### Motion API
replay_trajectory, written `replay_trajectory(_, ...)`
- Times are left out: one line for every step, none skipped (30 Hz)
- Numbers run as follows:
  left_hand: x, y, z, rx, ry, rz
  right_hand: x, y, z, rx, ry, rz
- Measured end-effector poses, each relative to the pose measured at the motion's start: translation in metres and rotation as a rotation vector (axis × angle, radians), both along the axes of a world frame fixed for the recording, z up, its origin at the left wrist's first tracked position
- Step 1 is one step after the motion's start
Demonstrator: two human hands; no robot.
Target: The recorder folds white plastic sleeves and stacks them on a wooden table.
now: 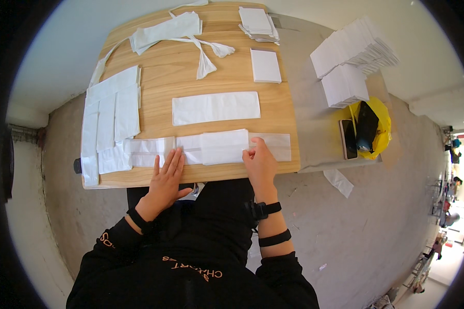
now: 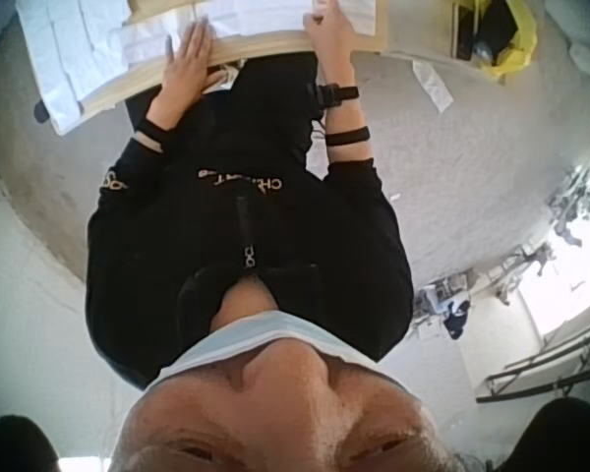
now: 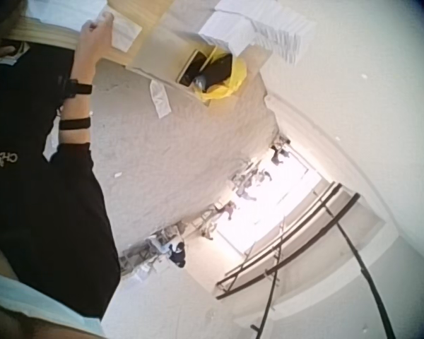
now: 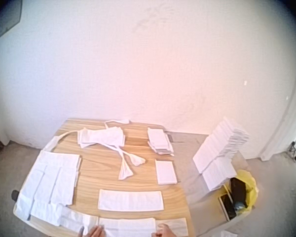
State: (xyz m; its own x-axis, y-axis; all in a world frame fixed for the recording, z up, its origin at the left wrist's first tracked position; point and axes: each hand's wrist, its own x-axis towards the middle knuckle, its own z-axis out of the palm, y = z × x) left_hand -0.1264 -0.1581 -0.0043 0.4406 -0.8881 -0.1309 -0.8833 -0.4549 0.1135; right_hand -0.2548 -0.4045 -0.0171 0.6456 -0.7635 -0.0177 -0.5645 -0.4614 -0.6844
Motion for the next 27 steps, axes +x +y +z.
replay_trajectory(0.000,0.000,-0.001,-0.002,0.003,-0.003,0.001,0.000,0.000,0.000,0.026,0.001)
replay_trajectory(0.000,0.001,-0.001,-0.002,0.007,-0.003,0.003,0.001,0.003,0.001,0.025,0.003)
replay_trajectory(0.001,0.001,-0.001,-0.001,0.006,-0.001,0.005,0.001,0.008,-0.084,0.046,0.037)
replay_trajectory(0.001,0.002,-0.002,0.001,0.001,-0.003,0.006,0.002,0.012,-0.169,0.065,0.070)
replay_trajectory(0.001,0.002,-0.002,0.002,-0.003,-0.009,0.007,0.001,0.014,-0.169,0.066,0.070)
replay_trajectory(0.001,0.002,-0.001,0.002,-0.003,-0.009,0.008,0.000,0.015,-0.181,0.068,0.123)
replay_trajectory(0.001,0.002,-0.001,0.009,-0.004,-0.009,0.009,0.000,0.015,-0.192,0.069,0.176)
replay_trajectory(0.002,0.002,0.000,0.015,-0.007,-0.011,0.009,-0.002,0.013,-0.193,0.069,0.175)
replay_trajectory(0.002,0.001,0.000,0.014,-0.007,-0.011,0.008,-0.005,0.010,-0.180,0.089,0.182)
replay_trajectory(0.001,0.000,0.000,0.004,-0.009,-0.019,0.007,-0.007,0.007,-0.166,0.110,0.189)
replay_trajectory(0.001,-0.002,0.004,-0.005,-0.011,-0.025,0.007,-0.008,0.006,-0.166,0.110,0.190)
replay_trajectory(0.000,-0.005,0.010,-0.005,-0.011,-0.025,0.007,-0.009,0.005,-0.146,0.094,0.195)
replay_trajectory(-0.002,-0.011,0.018,0.049,0.012,0.034,0.006,-0.010,0.005,-0.127,0.080,0.201)
replay_trajectory(-0.006,-0.019,0.022,0.105,0.038,0.094,0.006,-0.010,0.002,-0.124,0.083,0.200)
replay_trajectory(-0.008,-0.028,0.022,0.106,0.038,0.096,0.007,-0.010,0.002,-0.114,0.083,0.199)
replay_trajectory(-0.011,-0.039,0.022,-0.005,0.026,0.037,0.007,-0.010,0.002,-0.105,0.083,0.197)
replay_trajectory(-0.013,-0.050,0.024,-0.114,0.012,-0.019,0.009,-0.009,0.002,-0.103,0.080,0.201)
replay_trajectory(-0.016,-0.062,0.027,-0.152,0.060,-0.071,0.008,-0.010,0.003,-0.105,0.082,0.194)
replay_trajectory(-0.017,-0.073,0.025,-0.156,0.062,-0.072,0.007,-0.010,0.003,-0.108,0.084,0.185)
replay_trajectory(-0.018,-0.085,0.020,-0.225,0.091,-0.154,0.005,-0.011,0.004,-0.114,0.087,0.180)
replay_trajectory(-0.017,-0.092,0.013,-0.290,0.113,-0.228,0.006,-0.010,0.004,-0.111,0.067,0.190)
replay_trajectory(-0.015,-0.096,0.004,-0.306,0.112,-0.230,0.008,-0.009,0.004,-0.109,0.046,0.200)
replay_trajectory(-0.015,-0.098,-0.004,-0.310,0.113,-0.234,0.007,-0.010,0.004,-0.113,0.048,0.196)
replay_trajectory(-0.014,-0.099,-0.012,-0.280,0.142,-0.202,0.006,-0.011,0.003,-0.099,0.051,0.208)
replay_trajectory(-0.014,-0.100,-0.019,-0.249,0.170,-0.169,0.006,-0.011,0.003,-0.084,0.054,0.220)
replay_trajectory(-0.014,-0.101,-0.022,-0.249,0.172,-0.178,0.005,-0.011,0.003,-0.085,0.056,0.211)
replay_trajectory(-0.015,-0.101,-0.024,-0.258,0.173,-0.180,0.005,-0.011,0.004,-0.089,0.022,0.160)
